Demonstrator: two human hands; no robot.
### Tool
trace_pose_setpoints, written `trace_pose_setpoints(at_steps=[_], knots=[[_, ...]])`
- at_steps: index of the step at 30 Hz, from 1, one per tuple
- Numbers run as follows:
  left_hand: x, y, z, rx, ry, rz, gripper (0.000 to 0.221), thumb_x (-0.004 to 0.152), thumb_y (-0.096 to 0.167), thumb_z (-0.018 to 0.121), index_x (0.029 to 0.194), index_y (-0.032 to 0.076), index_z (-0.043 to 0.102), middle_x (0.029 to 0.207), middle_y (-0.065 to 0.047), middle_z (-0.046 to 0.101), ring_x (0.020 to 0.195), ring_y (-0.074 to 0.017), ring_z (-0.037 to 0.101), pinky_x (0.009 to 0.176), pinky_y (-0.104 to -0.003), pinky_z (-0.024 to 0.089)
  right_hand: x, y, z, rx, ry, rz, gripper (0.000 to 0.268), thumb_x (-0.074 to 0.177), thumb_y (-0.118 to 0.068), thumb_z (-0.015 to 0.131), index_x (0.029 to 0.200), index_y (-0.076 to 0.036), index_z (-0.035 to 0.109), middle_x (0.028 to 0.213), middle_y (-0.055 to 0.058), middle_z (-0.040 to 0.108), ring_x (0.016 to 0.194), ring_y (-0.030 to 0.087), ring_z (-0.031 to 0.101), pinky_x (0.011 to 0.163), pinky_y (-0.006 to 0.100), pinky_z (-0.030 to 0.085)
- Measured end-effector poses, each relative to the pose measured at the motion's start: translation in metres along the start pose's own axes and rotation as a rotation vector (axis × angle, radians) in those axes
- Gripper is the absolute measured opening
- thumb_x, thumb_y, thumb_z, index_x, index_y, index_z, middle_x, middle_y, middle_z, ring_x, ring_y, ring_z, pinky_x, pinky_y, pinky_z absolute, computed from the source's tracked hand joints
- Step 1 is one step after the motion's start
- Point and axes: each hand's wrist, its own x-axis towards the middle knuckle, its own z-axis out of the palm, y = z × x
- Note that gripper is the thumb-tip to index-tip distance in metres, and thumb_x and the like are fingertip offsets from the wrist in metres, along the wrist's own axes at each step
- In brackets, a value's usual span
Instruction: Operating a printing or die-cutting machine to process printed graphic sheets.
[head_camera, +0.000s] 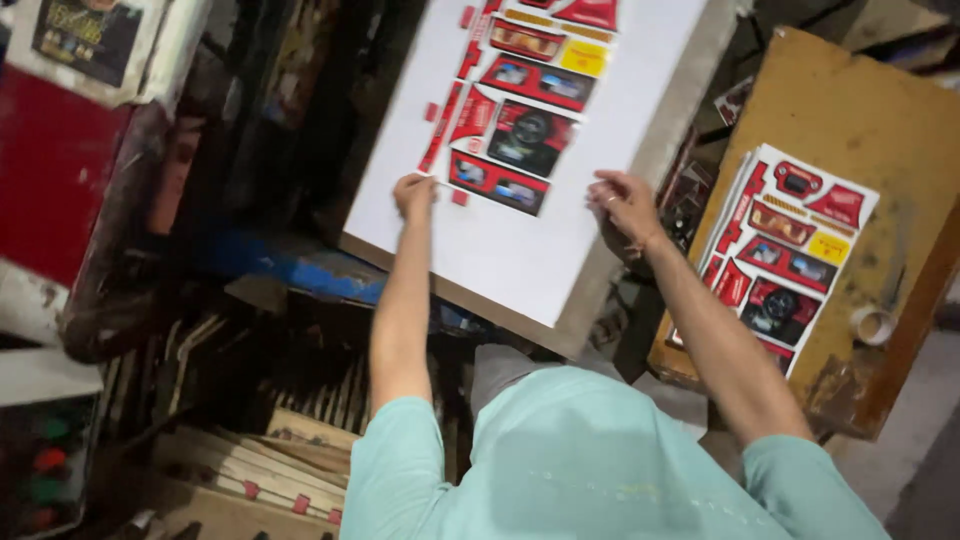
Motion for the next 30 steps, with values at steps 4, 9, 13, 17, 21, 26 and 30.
trace_pose_setpoints(at_steps=[4, 9, 13, 17, 21, 26, 30], knots=[[-0.048, 0.032, -0.069, -0.017, 0.082, 0.074, 0.039, 0.080, 0.006, 0.081, 0.113, 0.007, 0.061, 0.068, -0.005, 0.063, 0.051, -0.0136, 0.055, 0.042, -0.031, 0.044, -0.087, -0.013, -0.055, -0.272, 0.274, -0.212, 0.022, 0.099, -0.011, 0.068, 0.118, 0.001, 0.068, 0.102, 0.012, 0.073, 0.092, 0.019, 0.070, 0.084, 0.032, 0.058], [-0.283, 0.220, -0.083, -0.196, -0.331, 0.423, 0.032, 0.094, 0.005, 0.077, 0.122, 0.003, 0.062, 0.082, 0.000, 0.062, 0.063, -0.0077, 0.052, 0.058, -0.021, 0.044, -0.164, 0.211, -0.198, -1.228, 0.513, 0.223, 0.039, 0.104, -0.036, 0.069, 0.088, -0.002, 0.074, 0.087, 0.021, 0.071, 0.089, 0.036, 0.070, 0.082, 0.045, 0.057], [-0.370, 0.204, -0.044, -0.383, -0.350, 0.541, 0.016, 0.100, 0.007, 0.069, 0.115, 0.003, 0.064, 0.082, -0.006, 0.069, 0.068, -0.0130, 0.066, 0.058, -0.024, 0.053, -0.215, 0.135, -0.136, -1.016, 0.408, 0.497, 0.043, 0.077, -0.049, 0.081, 0.089, -0.009, 0.077, 0.086, 0.022, 0.074, 0.084, 0.035, 0.071, 0.084, 0.045, 0.057], [-0.416, 0.122, 0.051, -0.019, -0.502, 0.429, 0.024, 0.091, 0.008, 0.074, 0.113, 0.006, 0.066, 0.089, -0.002, 0.071, 0.075, -0.0097, 0.070, 0.064, -0.024, 0.058, -0.221, 0.146, -0.140, -1.414, 0.439, 0.168, 0.033, 0.059, -0.046, 0.086, 0.068, -0.015, 0.081, 0.087, 0.025, 0.072, 0.088, 0.039, 0.070, 0.082, 0.050, 0.056], [-0.452, -0.030, 0.146, 0.225, -0.929, 0.280, 0.030, 0.089, 0.011, 0.082, 0.116, 0.005, 0.070, 0.087, -0.006, 0.074, 0.075, -0.0090, 0.067, 0.066, -0.025, 0.054, -0.218, 0.198, -0.189, -1.143, 0.295, 0.333, 0.022, 0.085, -0.031, 0.072, 0.083, -0.010, 0.079, 0.089, 0.022, 0.074, 0.085, 0.039, 0.072, 0.080, 0.049, 0.057], [-0.503, -0.164, 0.241, 0.387, -1.343, 0.212, 0.042, 0.079, 0.016, 0.088, 0.113, 0.004, 0.067, 0.087, -0.009, 0.078, 0.078, -0.0130, 0.073, 0.070, -0.030, 0.059, -0.238, 0.181, -0.231, -0.737, 0.230, 0.209, 0.029, 0.077, -0.033, 0.077, 0.090, -0.007, 0.078, 0.090, 0.018, 0.076, 0.088, 0.032, 0.074, 0.082, 0.043, 0.058], [-0.555, -0.160, 0.284, 0.605, -1.014, 0.236, 0.036, 0.079, 0.021, 0.087, 0.110, 0.005, 0.077, 0.095, -0.009, 0.078, 0.086, -0.0182, 0.074, 0.076, -0.036, 0.058, -0.272, 0.231, -0.298, -0.126, 0.196, 0.151, 0.049, 0.086, -0.040, 0.081, 0.118, -0.003, 0.073, 0.110, 0.010, 0.076, 0.101, 0.017, 0.071, 0.086, 0.031, 0.057]])
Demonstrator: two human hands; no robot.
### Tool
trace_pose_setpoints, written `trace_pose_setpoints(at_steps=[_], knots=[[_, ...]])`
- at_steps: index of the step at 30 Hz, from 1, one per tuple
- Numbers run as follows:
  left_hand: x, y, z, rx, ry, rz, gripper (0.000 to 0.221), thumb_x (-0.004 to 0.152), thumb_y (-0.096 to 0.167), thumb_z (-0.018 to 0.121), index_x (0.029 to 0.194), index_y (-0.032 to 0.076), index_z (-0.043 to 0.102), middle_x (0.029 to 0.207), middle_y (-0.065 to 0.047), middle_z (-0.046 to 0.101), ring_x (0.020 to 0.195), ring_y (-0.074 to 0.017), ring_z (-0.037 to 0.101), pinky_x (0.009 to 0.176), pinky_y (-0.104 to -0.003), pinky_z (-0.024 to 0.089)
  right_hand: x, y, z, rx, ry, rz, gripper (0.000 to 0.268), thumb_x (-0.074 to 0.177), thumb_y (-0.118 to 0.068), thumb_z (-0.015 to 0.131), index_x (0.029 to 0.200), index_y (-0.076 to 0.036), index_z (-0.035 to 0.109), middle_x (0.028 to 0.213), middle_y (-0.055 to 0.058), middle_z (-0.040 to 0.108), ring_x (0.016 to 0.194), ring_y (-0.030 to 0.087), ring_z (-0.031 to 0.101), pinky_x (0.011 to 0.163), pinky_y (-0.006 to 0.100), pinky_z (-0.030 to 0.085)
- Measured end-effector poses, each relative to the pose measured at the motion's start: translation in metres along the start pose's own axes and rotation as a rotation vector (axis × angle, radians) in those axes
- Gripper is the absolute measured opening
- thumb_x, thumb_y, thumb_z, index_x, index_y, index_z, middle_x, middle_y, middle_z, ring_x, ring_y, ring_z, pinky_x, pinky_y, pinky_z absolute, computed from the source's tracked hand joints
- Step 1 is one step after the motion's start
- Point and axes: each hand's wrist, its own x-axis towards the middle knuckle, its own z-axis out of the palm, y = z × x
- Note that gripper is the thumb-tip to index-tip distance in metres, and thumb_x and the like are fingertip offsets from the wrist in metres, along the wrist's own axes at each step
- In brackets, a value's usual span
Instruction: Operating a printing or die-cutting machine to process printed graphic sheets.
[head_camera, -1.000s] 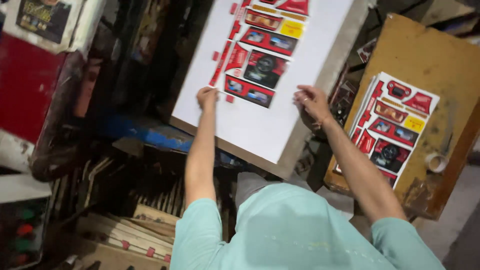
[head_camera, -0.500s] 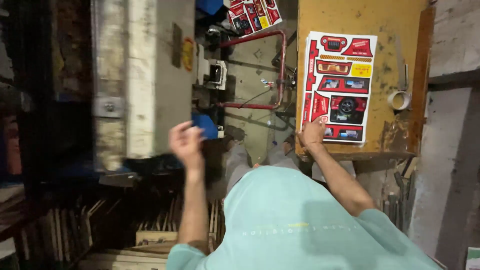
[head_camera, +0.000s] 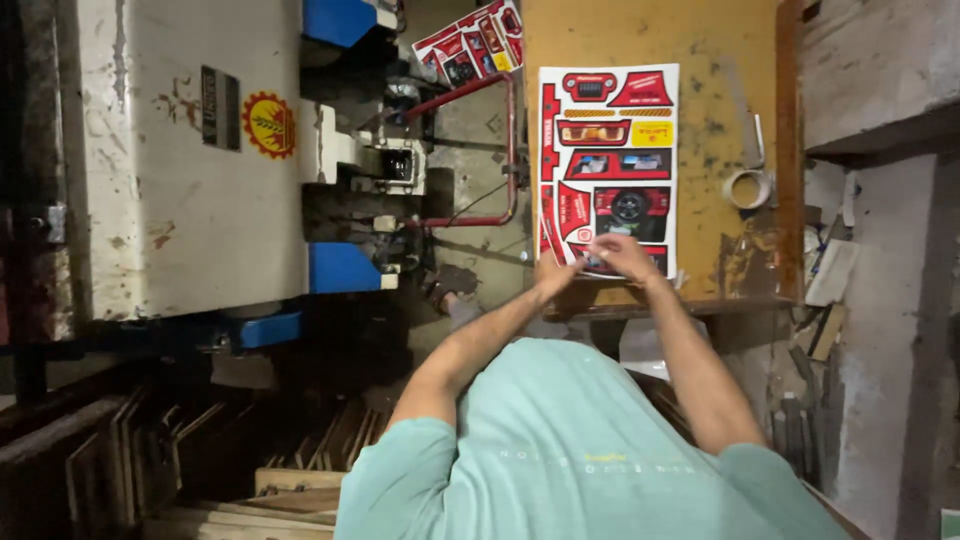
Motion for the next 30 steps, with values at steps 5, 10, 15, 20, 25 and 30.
trace_pose_setpoints(at_steps=[5, 10, 15, 20, 25, 30], knots=[[-0.015, 0.115, -0.024, 0.087, 0.255, 0.031, 0.039, 0.081, 0.022, 0.082, 0.114, 0.004, 0.073, 0.100, -0.013, 0.078, 0.091, -0.0249, 0.075, 0.082, -0.038, 0.058, -0.054, 0.041, -0.078, -0.178, 0.325, 0.104, 0.050, 0.091, -0.022, 0.075, 0.133, 0.001, 0.062, 0.113, 0.017, 0.070, 0.097, 0.022, 0.066, 0.086, 0.035, 0.052], [-0.048, 0.188, -0.092, -0.060, 0.181, 0.578, 0.068, 0.086, 0.022, 0.077, 0.146, 0.000, 0.052, 0.112, -0.016, 0.073, 0.103, -0.0222, 0.070, 0.093, -0.035, 0.053, -0.050, -0.005, -0.055, 0.762, -0.025, 0.133, 0.059, 0.097, -0.008, 0.059, 0.154, -0.004, 0.042, 0.133, 0.011, 0.062, 0.115, 0.019, 0.063, 0.098, 0.034, 0.051], [-0.095, 0.210, -0.226, -0.047, 0.383, 0.561, 0.035, 0.087, 0.018, 0.080, 0.117, 0.002, 0.072, 0.102, -0.006, 0.077, 0.092, -0.0109, 0.070, 0.083, -0.031, 0.057, -0.044, -0.149, 0.015, 0.996, -0.246, 0.060, 0.065, 0.095, -0.001, 0.059, 0.157, -0.001, 0.038, 0.137, 0.010, 0.066, 0.124, 0.020, 0.065, 0.105, 0.034, 0.053], [-0.124, 0.150, -0.356, -0.271, 0.597, 0.486, 0.025, 0.091, 0.012, 0.074, 0.113, 0.000, 0.072, 0.096, -0.004, 0.076, 0.085, -0.0082, 0.068, 0.077, -0.028, 0.057, 0.012, -0.230, 0.089, 0.758, -0.246, -0.039, 0.065, 0.097, -0.001, 0.065, 0.157, -0.005, 0.041, 0.107, 0.007, 0.068, 0.094, 0.015, 0.067, 0.081, 0.031, 0.055], [-0.110, 0.044, -0.464, -0.315, 0.732, 0.167, 0.016, 0.090, 0.013, 0.075, 0.101, 0.001, 0.072, 0.077, -0.006, 0.070, 0.059, -0.0117, 0.061, 0.055, -0.031, 0.050, 0.060, -0.309, 0.219, 0.554, -0.195, -0.052, 0.058, 0.094, -0.001, 0.069, 0.148, -0.006, 0.048, 0.091, 0.002, 0.066, 0.075, 0.008, 0.061, 0.062, 0.024, 0.050], [-0.018, -0.063, -0.533, -0.292, 0.931, -0.211, 0.031, 0.072, 0.020, 0.087, 0.094, 0.003, 0.073, 0.077, -0.008, 0.075, 0.061, -0.0160, 0.068, 0.058, -0.034, 0.056, 0.170, -0.258, 0.332, 0.317, 0.071, 0.042, 0.049, 0.087, 0.000, 0.069, 0.132, -0.003, 0.052, 0.091, 0.002, 0.072, 0.076, 0.010, 0.068, 0.062, 0.025, 0.057]])
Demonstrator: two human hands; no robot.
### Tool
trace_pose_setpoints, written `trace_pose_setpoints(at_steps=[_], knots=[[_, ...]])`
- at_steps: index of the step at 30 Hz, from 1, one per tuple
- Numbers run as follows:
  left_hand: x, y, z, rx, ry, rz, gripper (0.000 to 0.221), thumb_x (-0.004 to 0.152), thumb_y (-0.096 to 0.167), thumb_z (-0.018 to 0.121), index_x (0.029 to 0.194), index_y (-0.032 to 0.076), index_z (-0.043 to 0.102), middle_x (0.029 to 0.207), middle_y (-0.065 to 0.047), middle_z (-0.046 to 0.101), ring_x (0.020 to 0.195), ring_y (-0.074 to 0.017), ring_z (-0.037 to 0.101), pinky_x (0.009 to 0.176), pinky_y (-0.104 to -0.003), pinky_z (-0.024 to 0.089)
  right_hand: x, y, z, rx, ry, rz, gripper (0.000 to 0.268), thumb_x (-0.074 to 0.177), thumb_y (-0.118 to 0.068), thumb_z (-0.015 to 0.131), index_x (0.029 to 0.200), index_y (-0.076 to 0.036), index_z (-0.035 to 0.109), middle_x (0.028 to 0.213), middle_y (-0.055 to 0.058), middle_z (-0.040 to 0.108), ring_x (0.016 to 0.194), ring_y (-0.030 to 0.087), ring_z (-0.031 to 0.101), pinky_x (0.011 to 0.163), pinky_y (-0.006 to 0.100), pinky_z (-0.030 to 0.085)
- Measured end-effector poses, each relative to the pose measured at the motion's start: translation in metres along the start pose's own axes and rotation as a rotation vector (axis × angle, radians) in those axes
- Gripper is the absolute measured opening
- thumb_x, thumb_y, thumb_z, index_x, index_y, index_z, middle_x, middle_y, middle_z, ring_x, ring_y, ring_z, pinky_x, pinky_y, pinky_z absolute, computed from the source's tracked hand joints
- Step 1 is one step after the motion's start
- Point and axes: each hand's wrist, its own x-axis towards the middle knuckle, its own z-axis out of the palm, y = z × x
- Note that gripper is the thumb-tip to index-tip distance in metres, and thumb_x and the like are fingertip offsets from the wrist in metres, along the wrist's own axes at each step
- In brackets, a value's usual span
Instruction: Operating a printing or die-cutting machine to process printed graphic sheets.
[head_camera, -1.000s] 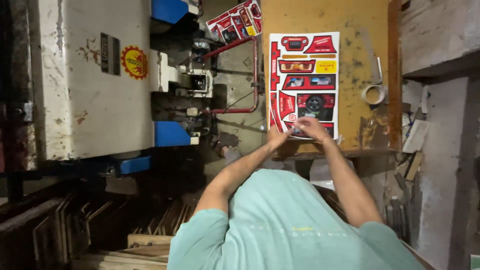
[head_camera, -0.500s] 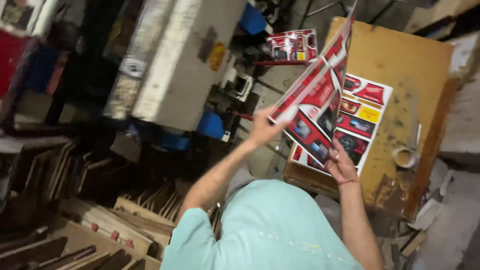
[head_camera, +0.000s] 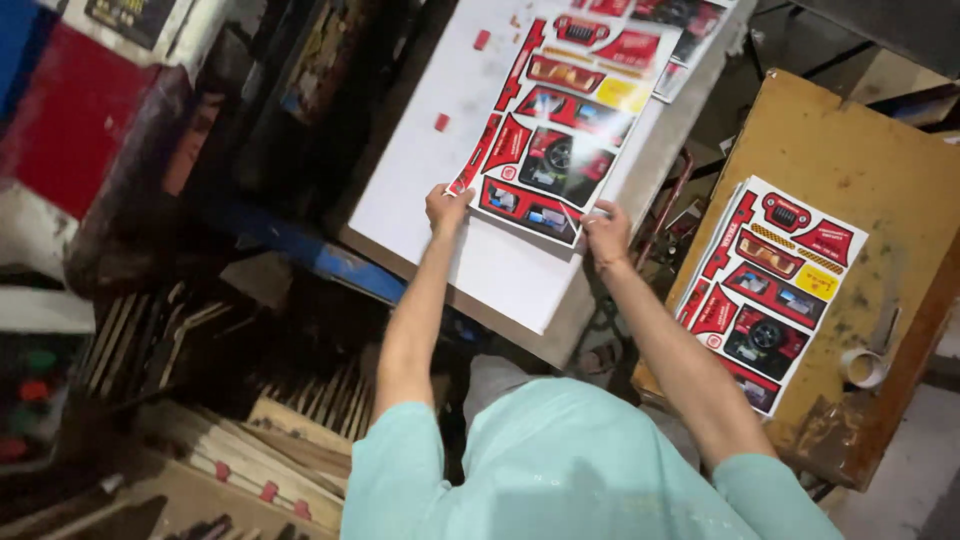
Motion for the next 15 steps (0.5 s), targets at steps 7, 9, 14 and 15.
trace_pose_setpoints(at_steps=[7, 9, 14, 15], knots=[[0.050, -0.014, 0.011, 0.221, 0.083, -0.051, 0.036, 0.067, 0.030, 0.087, 0.092, 0.007, 0.074, 0.083, -0.011, 0.077, 0.077, -0.0247, 0.073, 0.077, -0.040, 0.058, 0.042, 0.034, 0.005, -0.166, 0.030, -0.056, 0.051, 0.086, 0.004, 0.060, 0.137, 0.001, 0.055, 0.090, 0.009, 0.069, 0.071, 0.013, 0.064, 0.059, 0.029, 0.054], [0.059, -0.018, 0.009, 0.259, 0.083, 0.004, 0.035, 0.066, 0.031, 0.087, 0.090, 0.007, 0.075, 0.084, -0.010, 0.077, 0.078, -0.0250, 0.074, 0.078, -0.040, 0.059, 0.046, 0.025, 0.000, -0.167, -0.070, -0.003, 0.055, 0.085, 0.004, 0.058, 0.140, 0.000, 0.051, 0.091, 0.010, 0.068, 0.073, 0.014, 0.068, 0.062, 0.029, 0.057], [0.113, -0.104, -0.033, -0.143, 0.081, -0.129, 0.017, 0.072, 0.012, 0.083, 0.085, 0.005, 0.074, 0.072, -0.006, 0.072, 0.059, -0.0154, 0.066, 0.055, -0.031, 0.054, -0.005, -0.033, -0.023, -0.181, -0.300, -0.061, 0.044, 0.096, -0.008, 0.066, 0.138, -0.001, 0.056, 0.102, 0.009, 0.074, 0.084, 0.013, 0.071, 0.072, 0.027, 0.058], [0.131, -0.132, -0.036, -0.346, 0.110, -0.104, 0.013, 0.075, 0.006, 0.080, 0.087, 0.006, 0.075, 0.070, -0.003, 0.070, 0.055, -0.0111, 0.063, 0.049, -0.027, 0.053, -0.019, -0.042, -0.037, -0.190, -0.303, -0.207, 0.040, 0.098, -0.009, 0.068, 0.136, 0.000, 0.059, 0.105, 0.009, 0.073, 0.089, 0.013, 0.071, 0.079, 0.026, 0.059]])
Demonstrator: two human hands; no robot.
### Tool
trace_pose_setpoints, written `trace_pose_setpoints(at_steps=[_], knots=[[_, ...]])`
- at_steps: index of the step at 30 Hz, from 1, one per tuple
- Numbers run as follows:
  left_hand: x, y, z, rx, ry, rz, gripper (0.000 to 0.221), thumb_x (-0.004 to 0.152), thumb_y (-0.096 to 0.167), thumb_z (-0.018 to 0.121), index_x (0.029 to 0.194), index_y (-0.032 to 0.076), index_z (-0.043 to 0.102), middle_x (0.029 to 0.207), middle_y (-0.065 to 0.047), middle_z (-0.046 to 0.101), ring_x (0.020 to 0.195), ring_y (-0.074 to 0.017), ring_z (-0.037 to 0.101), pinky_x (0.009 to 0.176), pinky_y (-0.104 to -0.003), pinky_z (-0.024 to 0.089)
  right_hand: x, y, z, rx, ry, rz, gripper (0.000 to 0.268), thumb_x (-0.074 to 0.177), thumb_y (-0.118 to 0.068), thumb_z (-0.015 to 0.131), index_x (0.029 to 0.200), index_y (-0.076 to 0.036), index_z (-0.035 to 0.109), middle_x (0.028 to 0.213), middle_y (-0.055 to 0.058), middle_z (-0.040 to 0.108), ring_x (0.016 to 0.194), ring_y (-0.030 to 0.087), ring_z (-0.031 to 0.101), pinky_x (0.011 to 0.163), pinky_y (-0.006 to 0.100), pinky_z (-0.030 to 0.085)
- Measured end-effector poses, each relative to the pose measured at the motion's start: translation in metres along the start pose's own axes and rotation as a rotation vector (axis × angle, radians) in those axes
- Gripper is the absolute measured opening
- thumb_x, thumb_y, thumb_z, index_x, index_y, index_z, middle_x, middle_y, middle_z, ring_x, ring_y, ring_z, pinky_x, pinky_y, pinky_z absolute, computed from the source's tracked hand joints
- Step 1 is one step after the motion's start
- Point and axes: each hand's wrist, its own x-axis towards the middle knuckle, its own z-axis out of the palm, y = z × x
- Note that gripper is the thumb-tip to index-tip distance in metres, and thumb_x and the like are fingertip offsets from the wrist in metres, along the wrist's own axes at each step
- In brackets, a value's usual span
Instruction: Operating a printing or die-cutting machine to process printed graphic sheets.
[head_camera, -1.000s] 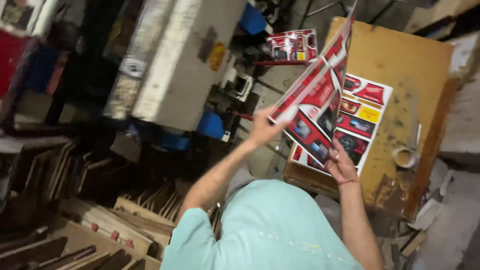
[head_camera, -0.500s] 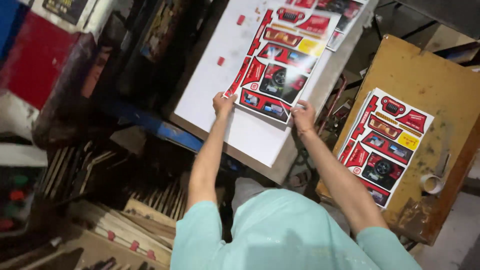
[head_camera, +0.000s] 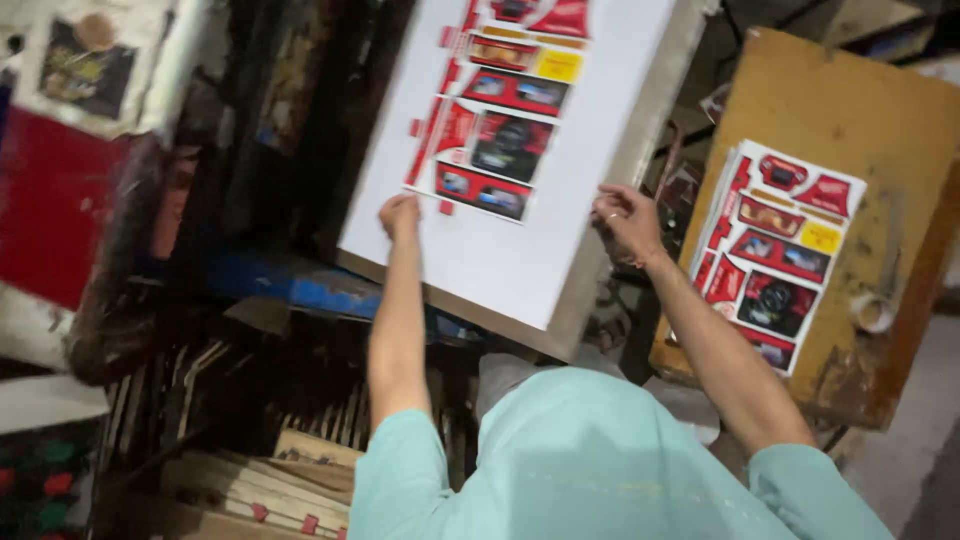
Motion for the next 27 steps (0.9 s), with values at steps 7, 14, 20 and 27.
trace_pose_setpoints(at_steps=[7, 14, 20, 27], knots=[[-0.215, 0.178, -0.031, -0.047, -0.308, 0.246, 0.035, 0.088, 0.006, 0.079, 0.119, 0.005, 0.063, 0.084, -0.003, 0.068, 0.063, -0.0045, 0.057, 0.053, -0.020, 0.044, -0.143, 0.055, -0.113, -0.712, 0.577, -0.043, 0.019, 0.096, -0.024, 0.074, 0.106, -0.008, 0.075, 0.107, 0.014, 0.075, 0.098, 0.026, 0.073, 0.088, 0.040, 0.059], [-0.407, 0.195, 0.062, -0.051, -0.518, 0.282, 0.016, 0.096, 0.010, 0.071, 0.111, 0.006, 0.068, 0.084, -0.002, 0.068, 0.066, -0.0092, 0.065, 0.053, -0.022, 0.049, -0.193, 0.152, -0.131, -1.381, 0.325, 0.493, 0.046, 0.069, -0.059, 0.082, 0.088, -0.017, 0.082, 0.131, 0.033, 0.059, 0.121, 0.043, 0.057, 0.107, 0.054, 0.039], [-0.452, -0.072, 0.182, 0.252, -1.080, 0.226, 0.030, 0.086, 0.011, 0.080, 0.114, 0.005, 0.069, 0.081, -0.003, 0.074, 0.071, -0.0094, 0.068, 0.064, -0.027, 0.057, -0.200, 0.159, -0.177, -1.115, 0.152, 0.465, 0.029, 0.081, -0.040, 0.076, 0.086, -0.012, 0.080, 0.090, 0.016, 0.076, 0.099, 0.035, 0.073, 0.100, 0.050, 0.051], [-0.555, -0.138, 0.270, 0.471, -1.454, -0.134, 0.040, 0.079, 0.017, 0.084, 0.114, 0.004, 0.072, 0.088, -0.006, 0.078, 0.075, -0.0140, 0.074, 0.067, -0.033, 0.059, -0.239, 0.216, -0.268, -0.241, 0.037, 0.136, 0.036, 0.088, -0.034, 0.082, 0.101, -0.001, 0.076, 0.097, 0.014, 0.076, 0.092, 0.018, 0.069, 0.081, 0.035, 0.057]])
